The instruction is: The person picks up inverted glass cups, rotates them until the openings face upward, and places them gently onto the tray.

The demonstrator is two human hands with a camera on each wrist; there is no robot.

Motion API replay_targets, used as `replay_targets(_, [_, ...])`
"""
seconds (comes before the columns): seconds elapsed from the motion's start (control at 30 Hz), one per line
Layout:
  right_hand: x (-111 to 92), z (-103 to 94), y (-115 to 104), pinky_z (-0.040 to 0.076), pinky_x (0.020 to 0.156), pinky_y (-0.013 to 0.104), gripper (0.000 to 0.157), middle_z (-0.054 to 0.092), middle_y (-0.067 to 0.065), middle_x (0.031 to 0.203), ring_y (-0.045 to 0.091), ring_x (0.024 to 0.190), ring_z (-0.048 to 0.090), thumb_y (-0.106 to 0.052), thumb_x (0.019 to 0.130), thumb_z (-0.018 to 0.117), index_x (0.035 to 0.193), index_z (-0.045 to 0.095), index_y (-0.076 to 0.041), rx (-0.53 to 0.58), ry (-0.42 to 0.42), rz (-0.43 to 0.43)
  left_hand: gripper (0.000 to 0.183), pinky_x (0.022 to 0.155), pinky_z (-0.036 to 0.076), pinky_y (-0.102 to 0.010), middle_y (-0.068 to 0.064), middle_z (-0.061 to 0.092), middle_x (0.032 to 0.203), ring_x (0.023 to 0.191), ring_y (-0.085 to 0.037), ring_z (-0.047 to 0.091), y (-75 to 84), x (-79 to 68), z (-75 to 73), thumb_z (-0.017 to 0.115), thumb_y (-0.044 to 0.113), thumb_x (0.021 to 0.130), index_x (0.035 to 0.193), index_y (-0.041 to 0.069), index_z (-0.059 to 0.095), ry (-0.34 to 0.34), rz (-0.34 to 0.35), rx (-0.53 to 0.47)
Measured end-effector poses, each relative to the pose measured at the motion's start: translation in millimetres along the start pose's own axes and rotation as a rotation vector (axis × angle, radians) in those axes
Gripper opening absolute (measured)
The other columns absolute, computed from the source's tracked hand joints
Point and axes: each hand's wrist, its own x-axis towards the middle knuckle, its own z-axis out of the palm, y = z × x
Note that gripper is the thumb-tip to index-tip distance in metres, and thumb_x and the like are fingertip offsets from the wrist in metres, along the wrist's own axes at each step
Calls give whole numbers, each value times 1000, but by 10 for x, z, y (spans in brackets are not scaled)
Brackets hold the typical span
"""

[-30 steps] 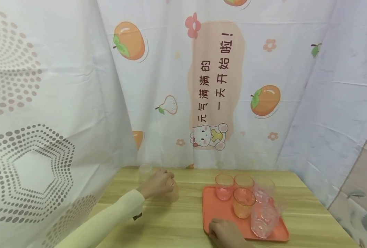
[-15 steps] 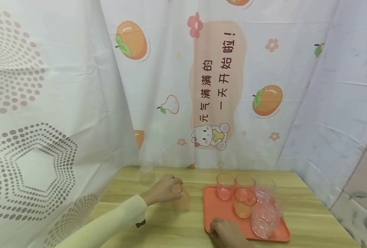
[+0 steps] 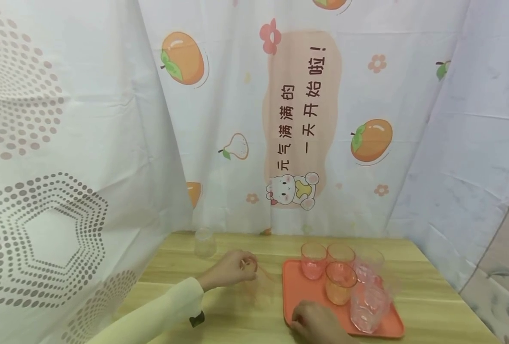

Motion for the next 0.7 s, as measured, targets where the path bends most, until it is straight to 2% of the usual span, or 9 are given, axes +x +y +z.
replay_targets(0.1, [24,-22,-26,42,57,22,11,55,-23,76,-3,65,49,-39,87,67,82,66,-29,144,-19,97,24,67,50,-32,7,65,101,87,-12,60,11,1,56,71,39,81,98,23,69,-8,-14,-106])
replay_targets(0.23, [66,-63,-70,42,55,23,13,61,-16,80,3,63,50,-38,88,65,87,68,-25,342,-36,226,29,58,50,-29,1,64,99,78,-12,59,56,-7,99,70,41,82,104,23,67,-17,-58,-227])
replay_targets(0.4, [93,-95,-108,42,55,25,19,64,-10,85,7,66,50,-37,90,63,92,70,-20,451,5,278,27,58,52,-32,0,61,95,80,-14,58,122,-55,142,72,41,82,102,25,66,-21,-116,-328])
replay_targets(0.5, [93,-90,-133,43,53,25,24,63,-6,81,6,62,50,-38,90,63,95,71,-16,502,30,300,23,58,52,-33,0,61,92,79,-15,58,148,-88,186,74,38,81,99,25,67,-25,-142,-385])
replay_targets(0.57, [95,-78,-151,44,52,25,25,63,-4,78,5,58,50,-37,90,63,95,71,-14,546,42,321,25,59,53,-34,0,61,92,80,-14,59,152,-107,221,74,39,81,100,24,66,-27,-142,-411])
replay_targets(0.7, [109,-74,-189,46,60,23,24,65,0,82,4,66,53,-31,90,65,96,70,-9,642,93,356,29,61,54,-35,1,61,94,82,-14,59,152,-130,270,72,43,82,103,24,65,-35,-138,-448])
